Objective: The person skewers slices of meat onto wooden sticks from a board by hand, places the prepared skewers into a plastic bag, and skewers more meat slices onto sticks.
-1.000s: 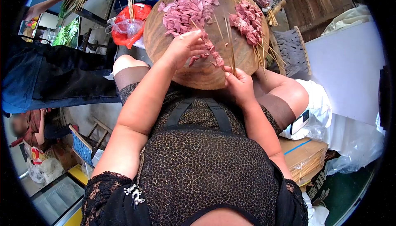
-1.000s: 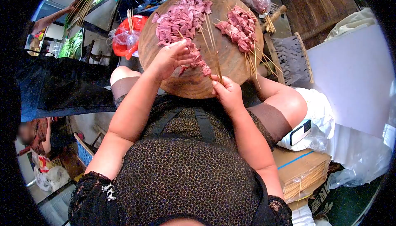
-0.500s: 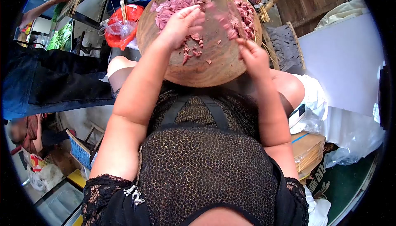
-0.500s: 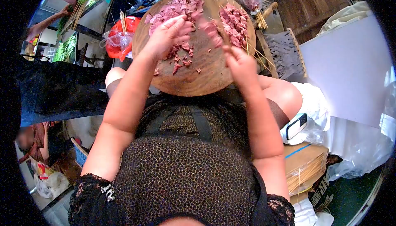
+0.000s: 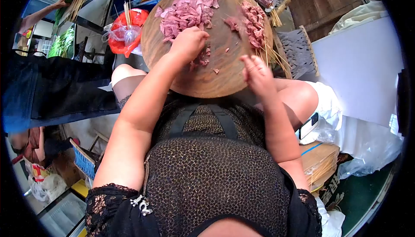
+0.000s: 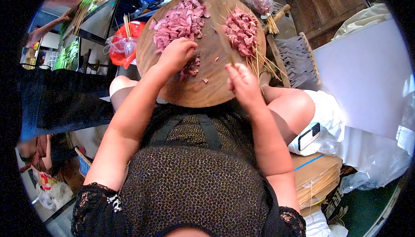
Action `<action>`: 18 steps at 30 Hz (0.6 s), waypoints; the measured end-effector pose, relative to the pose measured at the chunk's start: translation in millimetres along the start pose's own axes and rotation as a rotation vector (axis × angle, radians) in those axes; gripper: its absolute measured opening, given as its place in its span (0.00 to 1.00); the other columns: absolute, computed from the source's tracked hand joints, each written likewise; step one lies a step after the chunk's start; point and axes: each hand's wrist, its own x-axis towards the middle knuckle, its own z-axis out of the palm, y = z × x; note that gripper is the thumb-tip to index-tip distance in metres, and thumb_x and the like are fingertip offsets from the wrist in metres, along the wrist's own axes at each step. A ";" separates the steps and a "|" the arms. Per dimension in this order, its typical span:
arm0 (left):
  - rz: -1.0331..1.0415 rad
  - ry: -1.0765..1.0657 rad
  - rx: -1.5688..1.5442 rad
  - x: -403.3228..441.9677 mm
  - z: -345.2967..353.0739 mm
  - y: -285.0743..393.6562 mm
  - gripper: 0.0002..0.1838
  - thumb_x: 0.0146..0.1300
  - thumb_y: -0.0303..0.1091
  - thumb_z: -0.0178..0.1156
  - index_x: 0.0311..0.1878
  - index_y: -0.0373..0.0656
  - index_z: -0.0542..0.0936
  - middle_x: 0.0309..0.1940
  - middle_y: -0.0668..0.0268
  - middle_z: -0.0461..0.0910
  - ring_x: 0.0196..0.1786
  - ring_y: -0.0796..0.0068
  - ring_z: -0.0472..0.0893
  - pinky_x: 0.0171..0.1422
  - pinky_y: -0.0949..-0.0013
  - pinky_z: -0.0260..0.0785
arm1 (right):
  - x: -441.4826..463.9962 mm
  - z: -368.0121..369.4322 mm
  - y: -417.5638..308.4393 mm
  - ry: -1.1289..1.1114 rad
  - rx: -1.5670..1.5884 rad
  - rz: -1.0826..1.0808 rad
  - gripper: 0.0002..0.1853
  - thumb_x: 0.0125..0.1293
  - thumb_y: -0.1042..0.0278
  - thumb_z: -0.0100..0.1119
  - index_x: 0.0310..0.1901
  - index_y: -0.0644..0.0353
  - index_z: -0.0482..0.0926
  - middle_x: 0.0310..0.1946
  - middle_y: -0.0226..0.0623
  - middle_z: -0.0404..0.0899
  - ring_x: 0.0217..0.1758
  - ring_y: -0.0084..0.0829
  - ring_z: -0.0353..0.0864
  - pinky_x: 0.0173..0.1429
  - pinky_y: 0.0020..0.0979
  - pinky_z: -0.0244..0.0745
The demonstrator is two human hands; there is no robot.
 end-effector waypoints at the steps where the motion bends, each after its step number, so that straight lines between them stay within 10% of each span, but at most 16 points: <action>1: -0.071 0.083 -0.191 -0.1 -1.0 0.2 0.10 0.56 0.28 0.56 0.42 0.41 0.80 0.38 0.59 0.79 0.43 0.62 0.79 0.48 0.67 0.72 | -1.0 0.7 10.1 -0.019 0.029 0.021 0.10 0.68 0.59 0.49 0.36 0.57 0.70 0.17 0.22 0.66 0.19 0.13 0.61 0.23 0.16 0.56; 2: -0.073 0.078 -0.189 -0.7 -1.5 0.1 0.10 0.56 0.28 0.56 0.42 0.41 0.80 0.38 0.59 0.79 0.43 0.62 0.79 0.48 0.67 0.72 | -0.6 0.8 21.1 -0.040 0.061 0.045 0.11 0.68 0.59 0.49 0.33 0.57 0.69 0.17 0.22 0.66 0.19 0.13 0.61 0.23 0.16 0.56; 4: -0.647 0.115 -1.428 -2.8 -14.0 4.9 0.11 0.62 0.29 0.54 0.45 0.35 0.76 0.42 0.55 0.79 0.45 0.64 0.80 0.49 0.68 0.74 | 0.7 0.9 22.5 -0.050 0.068 0.055 0.10 0.68 0.60 0.49 0.34 0.57 0.72 0.18 0.23 0.67 0.19 0.13 0.61 0.23 0.16 0.56; 5: -0.672 0.129 -1.577 -5.5 -19.9 2.7 0.12 0.65 0.27 0.49 0.49 0.32 0.71 0.44 0.53 0.78 0.45 0.64 0.80 0.49 0.65 0.75 | 1.7 -0.3 18.9 -0.057 0.003 0.116 0.11 0.67 0.60 0.50 0.35 0.58 0.74 0.19 0.23 0.68 0.20 0.13 0.63 0.24 0.17 0.57; 18: -0.678 0.293 -1.941 -17.8 -29.3 -5.9 0.14 0.67 0.30 0.47 0.52 0.33 0.68 0.48 0.49 0.74 0.52 0.59 0.76 0.55 0.60 0.73 | 7.2 13.1 16.9 -0.048 -0.022 0.124 0.11 0.61 0.69 0.56 0.42 0.66 0.77 0.26 0.18 0.70 0.26 0.12 0.64 0.31 0.16 0.61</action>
